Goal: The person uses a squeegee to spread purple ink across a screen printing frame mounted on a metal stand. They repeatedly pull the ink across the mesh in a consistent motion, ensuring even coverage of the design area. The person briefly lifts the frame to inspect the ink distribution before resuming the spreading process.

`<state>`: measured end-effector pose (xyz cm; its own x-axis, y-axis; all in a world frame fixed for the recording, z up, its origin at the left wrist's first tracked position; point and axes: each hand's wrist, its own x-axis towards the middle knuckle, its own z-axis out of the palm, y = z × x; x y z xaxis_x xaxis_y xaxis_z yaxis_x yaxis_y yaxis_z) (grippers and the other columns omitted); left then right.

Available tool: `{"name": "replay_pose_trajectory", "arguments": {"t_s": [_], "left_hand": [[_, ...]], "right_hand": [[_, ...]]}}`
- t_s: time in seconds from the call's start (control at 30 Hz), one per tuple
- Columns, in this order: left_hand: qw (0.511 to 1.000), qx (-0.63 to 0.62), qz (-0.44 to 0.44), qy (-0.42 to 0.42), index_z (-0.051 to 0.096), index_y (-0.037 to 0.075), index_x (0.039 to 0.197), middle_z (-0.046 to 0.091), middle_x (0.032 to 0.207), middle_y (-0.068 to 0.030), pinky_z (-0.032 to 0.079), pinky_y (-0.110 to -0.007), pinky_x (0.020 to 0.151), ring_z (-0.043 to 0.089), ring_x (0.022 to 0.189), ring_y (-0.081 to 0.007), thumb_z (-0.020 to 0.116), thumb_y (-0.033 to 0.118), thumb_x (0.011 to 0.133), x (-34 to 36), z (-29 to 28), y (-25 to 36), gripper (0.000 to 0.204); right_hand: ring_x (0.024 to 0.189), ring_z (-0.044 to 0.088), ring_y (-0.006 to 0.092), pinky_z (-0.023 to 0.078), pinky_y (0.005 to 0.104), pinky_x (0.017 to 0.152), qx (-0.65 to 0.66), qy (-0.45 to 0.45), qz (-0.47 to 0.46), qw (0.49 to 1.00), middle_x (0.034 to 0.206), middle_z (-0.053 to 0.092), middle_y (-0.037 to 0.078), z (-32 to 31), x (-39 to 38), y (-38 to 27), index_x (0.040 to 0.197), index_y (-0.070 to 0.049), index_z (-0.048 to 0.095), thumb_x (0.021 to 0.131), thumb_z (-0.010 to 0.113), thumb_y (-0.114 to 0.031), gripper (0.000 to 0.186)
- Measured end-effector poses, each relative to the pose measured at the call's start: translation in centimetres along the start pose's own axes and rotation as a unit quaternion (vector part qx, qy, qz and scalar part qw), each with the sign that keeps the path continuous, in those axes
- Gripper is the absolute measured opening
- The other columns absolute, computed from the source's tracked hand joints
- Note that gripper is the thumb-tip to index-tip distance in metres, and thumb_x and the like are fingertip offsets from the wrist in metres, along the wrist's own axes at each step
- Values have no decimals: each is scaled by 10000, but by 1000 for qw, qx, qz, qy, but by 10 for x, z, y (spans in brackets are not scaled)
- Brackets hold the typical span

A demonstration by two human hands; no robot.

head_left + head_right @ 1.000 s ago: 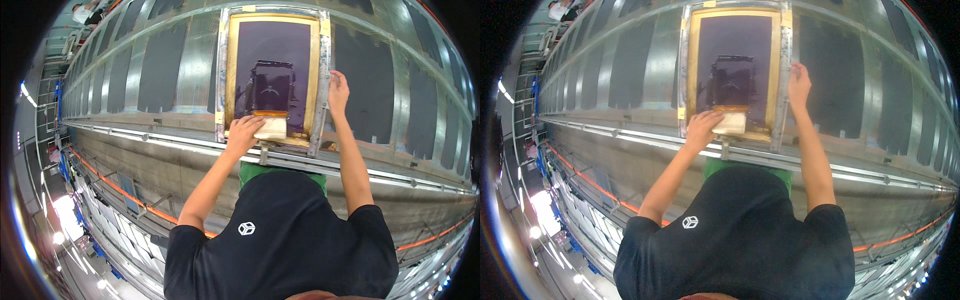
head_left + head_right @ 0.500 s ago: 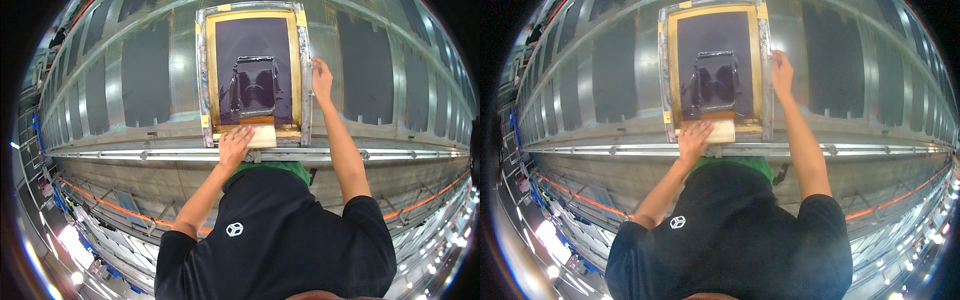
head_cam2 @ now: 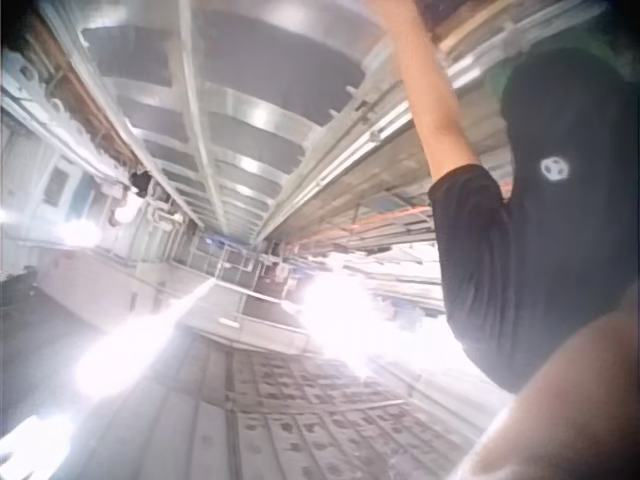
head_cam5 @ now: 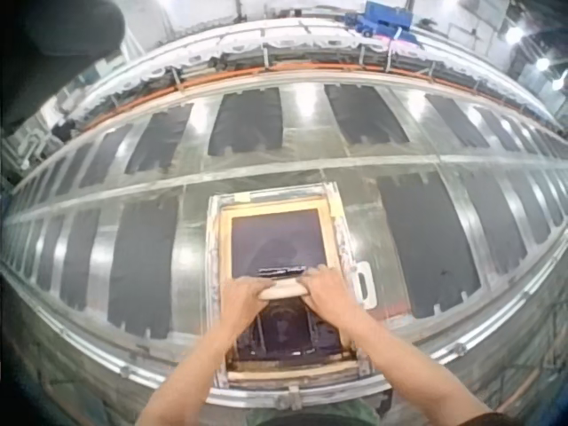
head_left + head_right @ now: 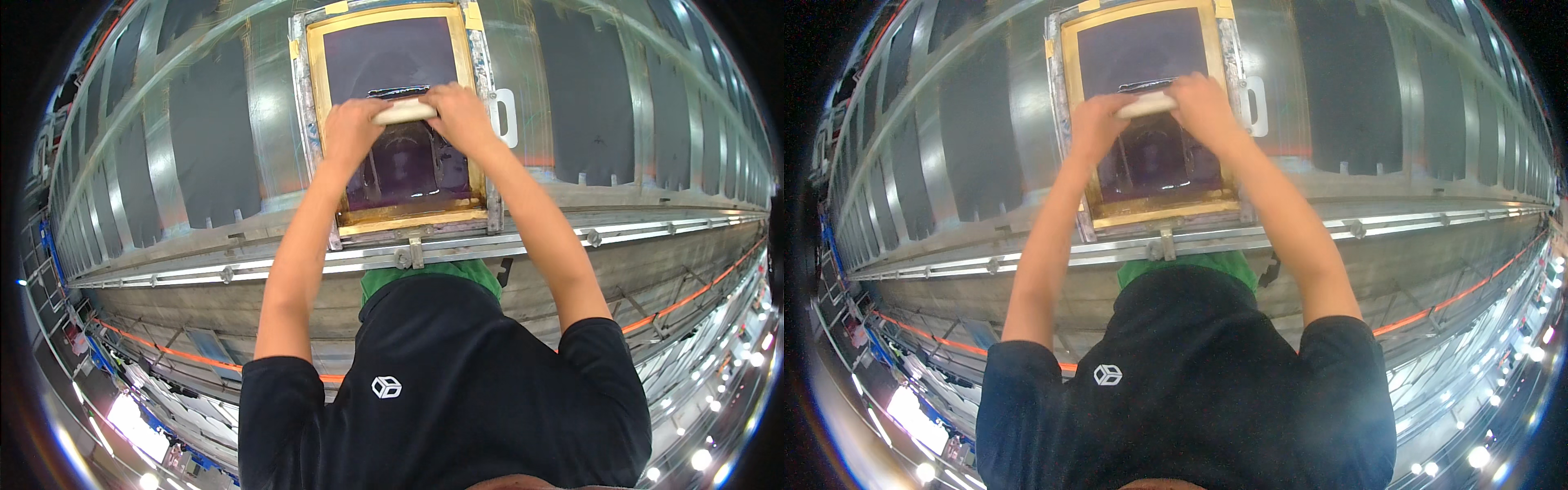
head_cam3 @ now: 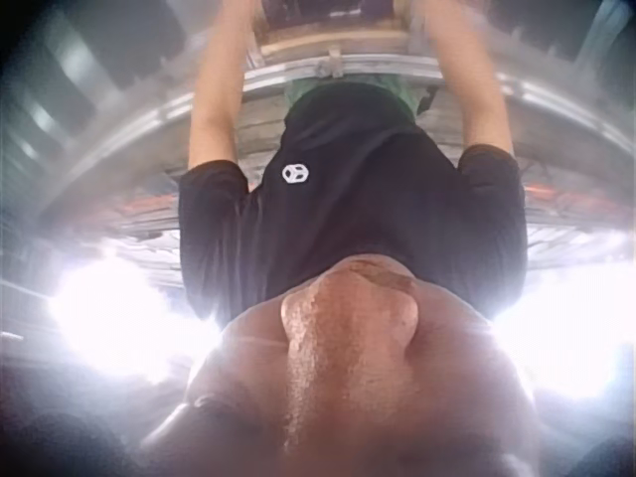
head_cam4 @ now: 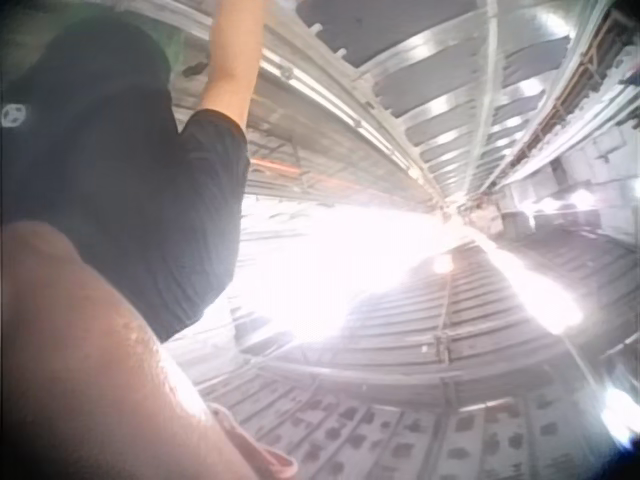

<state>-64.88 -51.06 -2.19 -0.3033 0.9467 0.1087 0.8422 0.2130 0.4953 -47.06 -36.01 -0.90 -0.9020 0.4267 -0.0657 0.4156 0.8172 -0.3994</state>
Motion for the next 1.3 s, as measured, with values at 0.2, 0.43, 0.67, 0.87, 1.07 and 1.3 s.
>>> {"name": "replay_pose_trajectory", "arguments": {"t_s": [0.2,0.43,0.67,0.87,1.07,1.3], "left_hand": [[999,32,-2,-14,763,195,1127,750,1177,28,500,-372,864,689,1083,-190,779,55,703,-101,25,30,447],[1000,-11,3,18,771,166,1124,757,1128,-46,560,-388,881,712,1013,-273,757,34,711,-13,-4,2,434],[998,43,-11,-40,788,192,1061,767,1103,-4,521,-393,780,707,979,-215,761,89,739,-46,11,12,340],[1000,19,15,-17,782,216,1078,763,1129,49,471,-367,822,696,994,-184,786,114,711,-91,10,25,382],[1000,12,-3,-9,802,211,1066,780,1021,-18,459,-391,821,714,953,-233,788,152,751,11,-5,-7,320],[998,50,19,-43,795,234,1063,770,1073,44,449,-389,802,681,898,-191,785,140,739,-74,19,21,337]], "right_hand": [[1091,596,294,482,420,966,60,34,0,998,1208,664,91,34,-99,-38,1192,-41,692,700,788,-42,501],[1059,602,308,496,425,945,46,125,-37,990,1160,696,94,6,-24,-12,1143,-38,715,724,773,-48,423],[1089,604,347,484,460,970,87,77,-14,993,1217,691,123,38,-62,-15,1211,-51,690,747,771,-59,471],[1065,596,307,491,422,954,96,46,-2,994,1216,681,80,27,-97,-40,1194,-63,701,711,789,-52,491],[1042,602,314,497,425,925,43,106,-27,993,1126,710,82,7,-8,-3,1113,-47,725,750,767,-71,366],[1065,598,342,497,426,963,108,51,12,993,1189,687,104,38,-97,-27,1183,-42,701,738,788,-93,456]]}}
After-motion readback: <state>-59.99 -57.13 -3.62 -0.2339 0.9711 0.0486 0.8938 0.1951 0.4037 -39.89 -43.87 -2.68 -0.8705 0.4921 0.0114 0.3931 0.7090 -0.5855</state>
